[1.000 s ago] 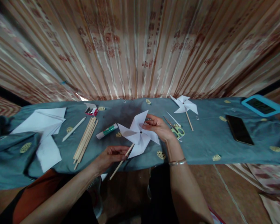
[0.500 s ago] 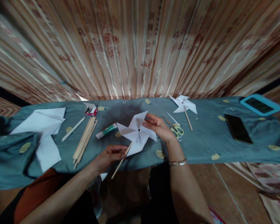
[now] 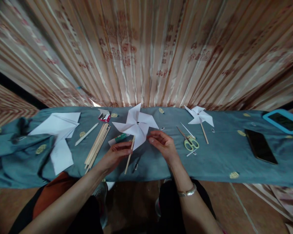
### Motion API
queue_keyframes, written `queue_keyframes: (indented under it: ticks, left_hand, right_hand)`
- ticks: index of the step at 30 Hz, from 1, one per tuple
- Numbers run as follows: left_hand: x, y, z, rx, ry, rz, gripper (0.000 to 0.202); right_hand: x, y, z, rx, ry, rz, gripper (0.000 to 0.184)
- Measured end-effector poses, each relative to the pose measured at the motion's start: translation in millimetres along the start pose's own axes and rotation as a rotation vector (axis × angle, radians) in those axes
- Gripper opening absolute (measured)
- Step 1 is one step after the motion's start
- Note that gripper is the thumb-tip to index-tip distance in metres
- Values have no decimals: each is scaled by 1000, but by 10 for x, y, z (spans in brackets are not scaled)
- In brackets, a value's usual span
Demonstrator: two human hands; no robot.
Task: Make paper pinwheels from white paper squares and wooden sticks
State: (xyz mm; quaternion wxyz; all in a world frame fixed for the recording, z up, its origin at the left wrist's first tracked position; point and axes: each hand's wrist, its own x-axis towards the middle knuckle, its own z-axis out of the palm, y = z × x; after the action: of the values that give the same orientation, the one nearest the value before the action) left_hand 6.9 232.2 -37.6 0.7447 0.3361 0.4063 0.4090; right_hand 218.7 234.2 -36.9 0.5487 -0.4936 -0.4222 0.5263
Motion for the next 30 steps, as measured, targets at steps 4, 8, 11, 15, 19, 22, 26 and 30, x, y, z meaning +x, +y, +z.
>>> queue_keyframes:
  ticks: [4,8,11,15,19,22,26,30]
  left_hand:
    - [9,-11,13,9,-49,11,22]
    - [16,-35,-1,36,-61,39,22]
    - [17,-52,-4,46,-64,58,27]
    - [9,-73,12,48,-49,73,35]
    - [-2,-87,9,13,-46,48,36]
    - [-17,-89,-15,-45,-16,-37,40]
    - [-51,-99,-39,-71,-16,-151,44]
    - [-95,-154,-36,-58,-46,-228,45]
  right_hand:
    - [-4,11,216,101,-65,69,42]
    - [-1,10,258,144,-66,91,43]
    - [-11,26,283,154,-91,110,41]
    - [-45,37,345,41,-147,89,35]
    - [-76,-45,246,-139,-226,42,34]
    - [-47,-119,18,-187,-155,-27,37]
    - [85,-147,-254,-77,174,-162,40]
    - [231,-155,-346,5,110,-40,52]
